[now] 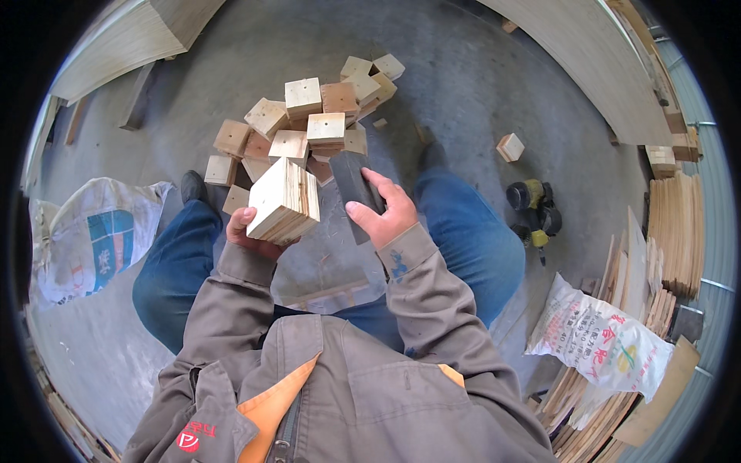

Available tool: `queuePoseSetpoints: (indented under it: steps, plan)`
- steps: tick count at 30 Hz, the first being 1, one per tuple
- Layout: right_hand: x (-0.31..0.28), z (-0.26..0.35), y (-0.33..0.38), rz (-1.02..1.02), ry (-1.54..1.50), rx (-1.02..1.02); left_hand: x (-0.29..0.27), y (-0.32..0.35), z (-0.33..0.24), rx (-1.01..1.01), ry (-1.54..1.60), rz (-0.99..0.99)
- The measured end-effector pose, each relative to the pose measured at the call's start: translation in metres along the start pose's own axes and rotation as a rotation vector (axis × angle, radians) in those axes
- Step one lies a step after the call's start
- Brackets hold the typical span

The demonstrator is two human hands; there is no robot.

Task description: The person sits on the floor and sands small square wooden blocks one by one using a sanding block. They pick up a block, rub its surfaces with the sanding block, and place it down before picking up another.

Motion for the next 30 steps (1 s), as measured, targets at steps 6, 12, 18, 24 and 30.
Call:
queuePoseSetpoints:
  steps: [6,12,18,24,30]
  plan:
    - [0.013,0.021,0.004,0.105,-0.372,0.014,0.002,-0.006,-0.001,0.083,-0.108,-0.028]
    - [0.036,0.021,0.011,0.178,-0.337,0.029,-0.011,-0.006,0.004,0.053,-0.015,-0.151]
    - [0.050,0.003,0.016,0.190,-0.443,0.123,-0.016,-0.005,0.013,0.037,-0.056,-0.349]
    - [0.061,-0.006,0.011,0.122,-0.489,0.139,-0.012,-0.006,0.012,0.087,-0.183,-0.416]
    - [0.061,-0.018,-0.033,0.066,-0.538,0.190,0.000,-0.008,0.024,0.101,-0.254,-0.383]
Point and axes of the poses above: each hand's wrist, its own y-axis away from the middle knuckle, its own x-axis out of the palm, z = x × y, the point moved 4 cm from there along -y, towards the middle knuckle, and after that the axes turned 8 degrees about -x, right-handed, at the moved point
